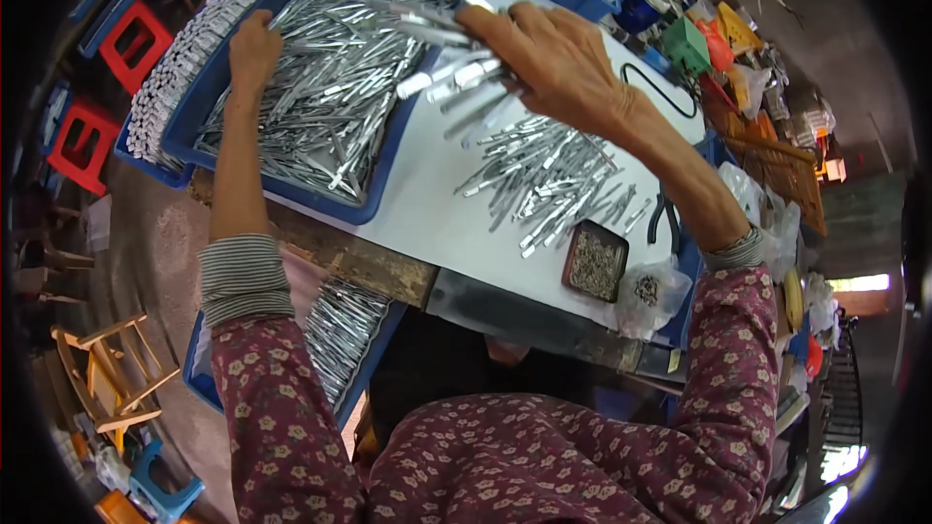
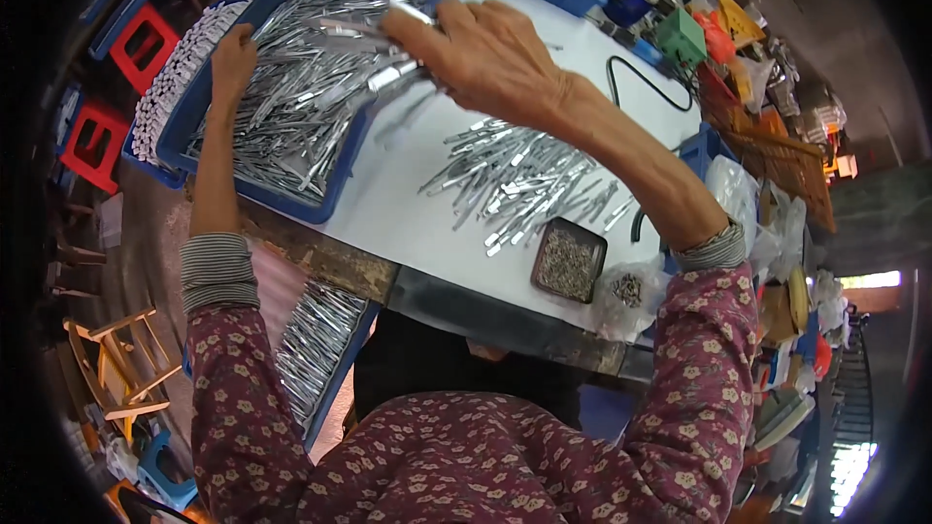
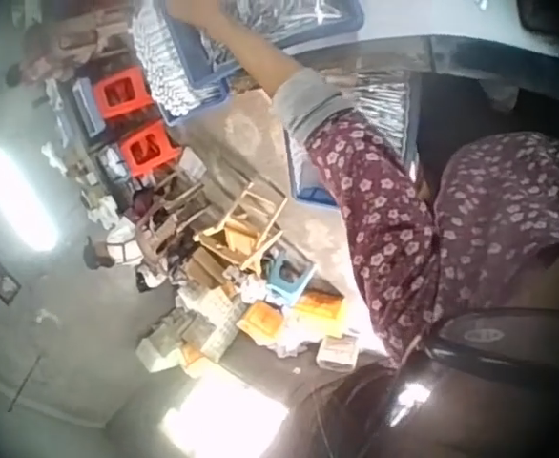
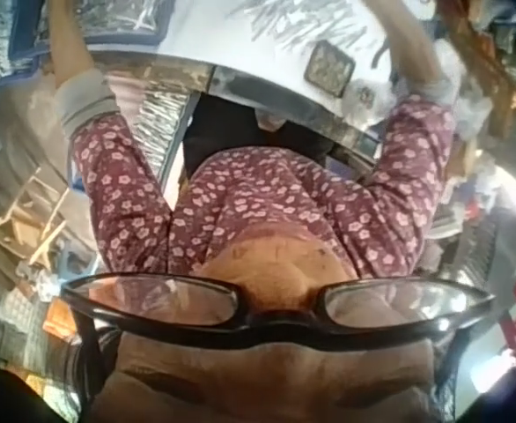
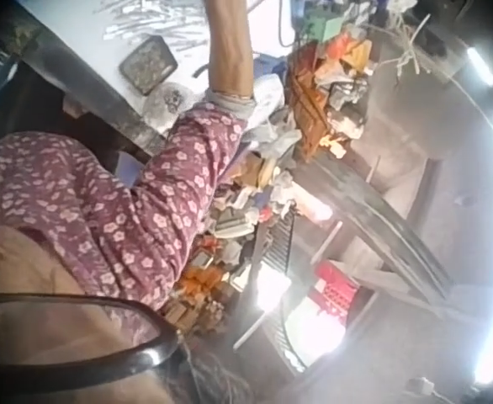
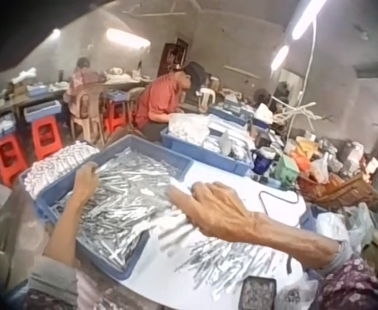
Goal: The recorder picks and sorts small metal strips from a blue bin and arranges them on a table, and also picks small metal pins from a metal tray.
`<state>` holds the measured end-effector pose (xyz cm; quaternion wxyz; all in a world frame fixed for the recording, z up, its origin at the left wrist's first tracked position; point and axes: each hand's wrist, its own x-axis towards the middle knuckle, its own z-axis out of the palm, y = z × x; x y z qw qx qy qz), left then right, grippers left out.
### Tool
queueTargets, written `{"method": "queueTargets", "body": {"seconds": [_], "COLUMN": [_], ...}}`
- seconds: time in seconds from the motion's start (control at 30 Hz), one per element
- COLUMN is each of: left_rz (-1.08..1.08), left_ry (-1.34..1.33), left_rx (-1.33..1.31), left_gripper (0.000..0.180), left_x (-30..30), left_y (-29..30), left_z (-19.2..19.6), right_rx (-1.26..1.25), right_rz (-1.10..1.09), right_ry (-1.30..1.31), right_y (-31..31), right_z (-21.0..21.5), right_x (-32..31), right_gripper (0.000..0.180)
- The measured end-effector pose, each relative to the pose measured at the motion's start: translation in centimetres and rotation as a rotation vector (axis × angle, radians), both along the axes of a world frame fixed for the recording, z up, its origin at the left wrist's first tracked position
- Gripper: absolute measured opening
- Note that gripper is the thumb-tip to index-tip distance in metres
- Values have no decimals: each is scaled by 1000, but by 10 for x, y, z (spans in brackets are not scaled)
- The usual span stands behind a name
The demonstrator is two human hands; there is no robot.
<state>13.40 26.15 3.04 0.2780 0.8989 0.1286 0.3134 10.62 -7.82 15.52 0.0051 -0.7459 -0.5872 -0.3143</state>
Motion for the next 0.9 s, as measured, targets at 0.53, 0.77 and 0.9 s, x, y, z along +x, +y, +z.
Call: {"method": "queueTargets", "body": {"seconds": [0.53,0.77,0.9], "left_rz": [-636,-593,-518], "left_ry": [-17,90,-42], "left_rx": [-452,-156,-302], "left_gripper": [33,44,41], "left_x": [-142,-125,-121], "left_y": [-207,-234,-255], "left_z": [45,-38,-39], "right_rx": [-280,-382,-372], "right_rz": [-64,-62,4], "right_ry": [240,259,229], "right_y": [-106,-118,-123], "right_z": [-97,-105,-108], "right_x": [-34,-18,-11], "right_gripper": [32,30,33]}}
